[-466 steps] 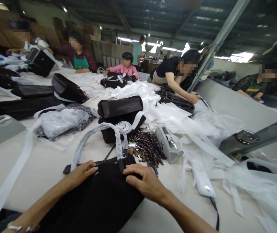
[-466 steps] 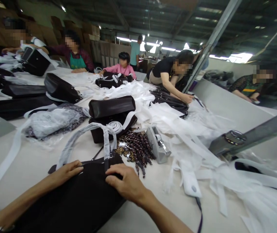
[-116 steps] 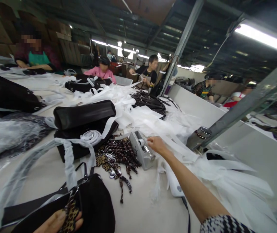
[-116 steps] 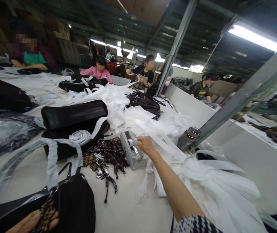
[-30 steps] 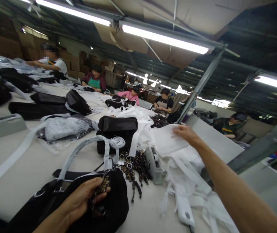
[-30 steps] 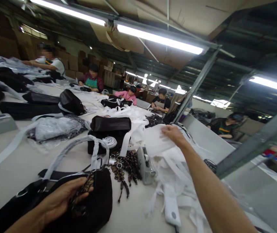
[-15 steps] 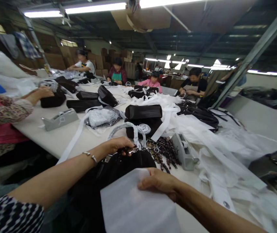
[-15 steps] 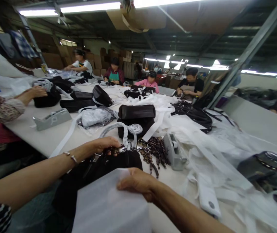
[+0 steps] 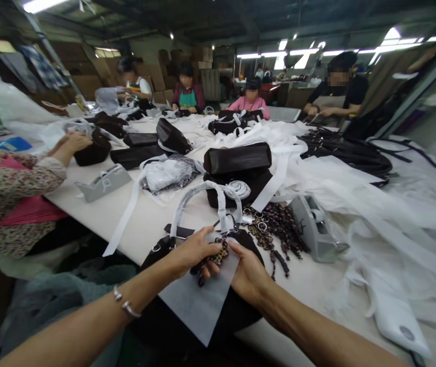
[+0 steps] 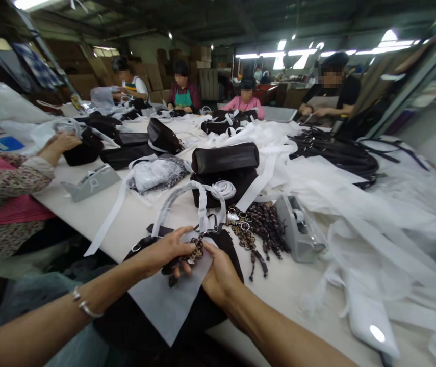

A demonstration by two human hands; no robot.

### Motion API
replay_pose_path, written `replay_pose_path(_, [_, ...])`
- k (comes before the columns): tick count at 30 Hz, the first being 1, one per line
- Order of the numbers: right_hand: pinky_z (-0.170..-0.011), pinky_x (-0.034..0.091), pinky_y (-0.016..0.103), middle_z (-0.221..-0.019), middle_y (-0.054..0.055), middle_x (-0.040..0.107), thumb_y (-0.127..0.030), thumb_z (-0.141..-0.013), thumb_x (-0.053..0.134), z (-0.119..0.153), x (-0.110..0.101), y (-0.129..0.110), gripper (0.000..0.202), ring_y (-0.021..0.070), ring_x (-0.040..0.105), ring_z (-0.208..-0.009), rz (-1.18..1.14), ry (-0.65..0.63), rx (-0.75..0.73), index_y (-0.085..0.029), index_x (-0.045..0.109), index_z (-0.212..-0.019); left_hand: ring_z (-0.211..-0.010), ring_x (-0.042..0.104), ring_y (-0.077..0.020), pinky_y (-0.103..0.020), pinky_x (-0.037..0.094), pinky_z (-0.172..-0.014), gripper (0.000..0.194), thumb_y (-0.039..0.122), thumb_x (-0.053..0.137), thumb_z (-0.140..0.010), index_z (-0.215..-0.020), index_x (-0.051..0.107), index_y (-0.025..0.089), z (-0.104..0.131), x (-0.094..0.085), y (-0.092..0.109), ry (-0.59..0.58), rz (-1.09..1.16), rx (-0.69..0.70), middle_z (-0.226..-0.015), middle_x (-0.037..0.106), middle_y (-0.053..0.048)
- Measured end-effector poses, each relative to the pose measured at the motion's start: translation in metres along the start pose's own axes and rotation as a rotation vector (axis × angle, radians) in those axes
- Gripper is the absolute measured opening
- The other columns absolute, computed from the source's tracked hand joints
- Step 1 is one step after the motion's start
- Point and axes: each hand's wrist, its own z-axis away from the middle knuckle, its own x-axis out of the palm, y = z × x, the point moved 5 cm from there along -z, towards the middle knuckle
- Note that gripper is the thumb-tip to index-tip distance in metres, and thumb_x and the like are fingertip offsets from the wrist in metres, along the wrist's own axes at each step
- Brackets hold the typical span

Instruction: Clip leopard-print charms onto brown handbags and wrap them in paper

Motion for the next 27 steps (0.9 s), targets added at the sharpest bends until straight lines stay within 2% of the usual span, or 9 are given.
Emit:
replay_pose_path(4, [-0.06, 0.05, 0.033, -0.069, 0.003, 0.067, -0.044, -0.072, 0.073, 0.0, -0.014, -0.003, 0.03, 0.0156, 0.055, -0.052, 0.065, 0.11, -0.088, -0.017, 0.066, -0.084, -0.06, 0.071, -0.0203, -0.02, 0.048, -0.041, 0.095, 0.035, 0.063, -0.085, -0.153, -0.001, 0.02, 0.0, 0.009, -0.026, 0.1, 0.02, 0.078, -0.076, 0.062, -0.001])
replay_pose_path(9, [-0.059, 0.05, 0.031, -0.07, 0.001, 0.068, -0.038, -0.06, 0.085, -0.003, -0.028, 0.002, 0.036, 0.0168, 0.06, -0.059, 0.082, 0.254, -0.206, -0.018, 0.068, -0.085, -0.048, 0.065, -0.0194, -0.022, 0.044, -0.043, 0.1, 0.036, 0.061, -0.085, -0.154, -0.009, 0.016, -0.002, 0.014, -0.035, 0.196, -0.151, 0.122, -0.068, 0.065, 0.0])
replay_pose_path(12, [-0.069, 0.053, 0.032, -0.08, 0.003, 0.072, -0.033, -0.057, 0.088, 0.0, -0.03, 0.003, 0.041, 0.0186, 0.065, -0.069, 0.051, 0.297, -0.214, -0.017, 0.07, -0.09, -0.058, 0.068, -0.0262, -0.029, 0.048, -0.059, 0.099, 0.044, 0.069, -0.079, -0.154, 0.013, 0.013, 0.013, 0.002, -0.026, 0.354, -0.43, 0.204, -0.063, 0.067, -0.004])
replay_pose_path(14, [-0.076, 0.053, 0.035, -0.088, 0.005, 0.074, -0.032, -0.058, 0.088, 0.001, -0.029, 0.002, 0.046, 0.0215, 0.068, -0.078, 0.022, 0.291, -0.197, -0.017, 0.07, -0.097, -0.075, 0.07, -0.0331, -0.034, 0.048, -0.072, 0.089, 0.045, 0.071, -0.077, -0.15, 0.03, 0.015, 0.026, -0.008, -0.021, 0.46, -0.695, 0.183, -0.068, 0.069, -0.008])
replay_pose_path(15, [-0.077, 0.053, 0.036, -0.089, 0.006, 0.074, -0.032, -0.058, 0.087, 0.001, -0.028, 0.002, 0.048, 0.0227, 0.068, -0.08, 0.006, 0.284, -0.188, -0.016, 0.07, -0.1, -0.08, 0.07, -0.0345, -0.036, 0.048, -0.075, 0.081, 0.045, 0.069, -0.08, -0.148, 0.035, 0.017, 0.031, -0.01, -0.021, 0.469, -0.83, 0.139, -0.071, 0.07, -0.009])
replay_pose_path(18, [-0.076, 0.053, 0.037, -0.085, 0.006, 0.075, -0.03, -0.058, 0.086, -0.001, -0.025, 0.001, 0.048, 0.0238, 0.069, -0.081, -0.025, 0.289, -0.19, -0.015, 0.069, -0.1, -0.085, 0.07, -0.0304, -0.035, 0.049, -0.074, 0.053, 0.037, 0.054, -0.092, -0.141, 0.043, 0.02, 0.04, -0.009, -0.026, 0.403, -1.124, 0.057, -0.085, 0.072, -0.009])
replay_pose_path(21, [-0.075, 0.053, 0.035, -0.078, 0.004, 0.073, -0.027, -0.055, 0.085, 0.001, -0.02, 0.001, 0.045, 0.0225, 0.068, -0.076, -0.041, 0.338, -0.21, -0.014, 0.069, -0.094, -0.099, 0.066, -0.0263, -0.036, 0.049, -0.083, 0.031, 0.035, 0.047, -0.096, -0.122, 0.058, 0.022, 0.041, 0.002, -0.025, 0.413, -1.289, 0.239, -0.106, 0.069, -0.009])
replay_pose_path(24, [-0.077, 0.052, 0.035, -0.079, 0.004, 0.073, -0.027, -0.056, 0.081, 0.014, -0.005, -0.001, 0.04, 0.0214, 0.067, -0.078, -0.027, 0.268, -0.174, -0.014, 0.068, -0.091, -0.098, 0.062, -0.0241, -0.038, 0.047, -0.088, 0.024, 0.031, 0.045, -0.096, -0.1, 0.067, 0.023, 0.036, 0.011, -0.029, 0.369, -1.383, 0.404, -0.099, 0.068, -0.006])
replay_pose_path(27, [-0.086, 0.05, 0.033, -0.089, 0.005, 0.074, -0.024, -0.06, 0.079, 0.048, 0.003, -0.016, 0.036, 0.0195, 0.067, -0.088, 0.077, 0.148, -0.081, -0.015, 0.069, -0.094, -0.094, 0.062, -0.0229, -0.037, 0.048, -0.087, 0.027, 0.031, 0.043, -0.095, -0.095, 0.069, 0.025, 0.031, 0.009, -0.037, 0.325, -1.377, 0.479, -0.094, 0.068, -0.004])
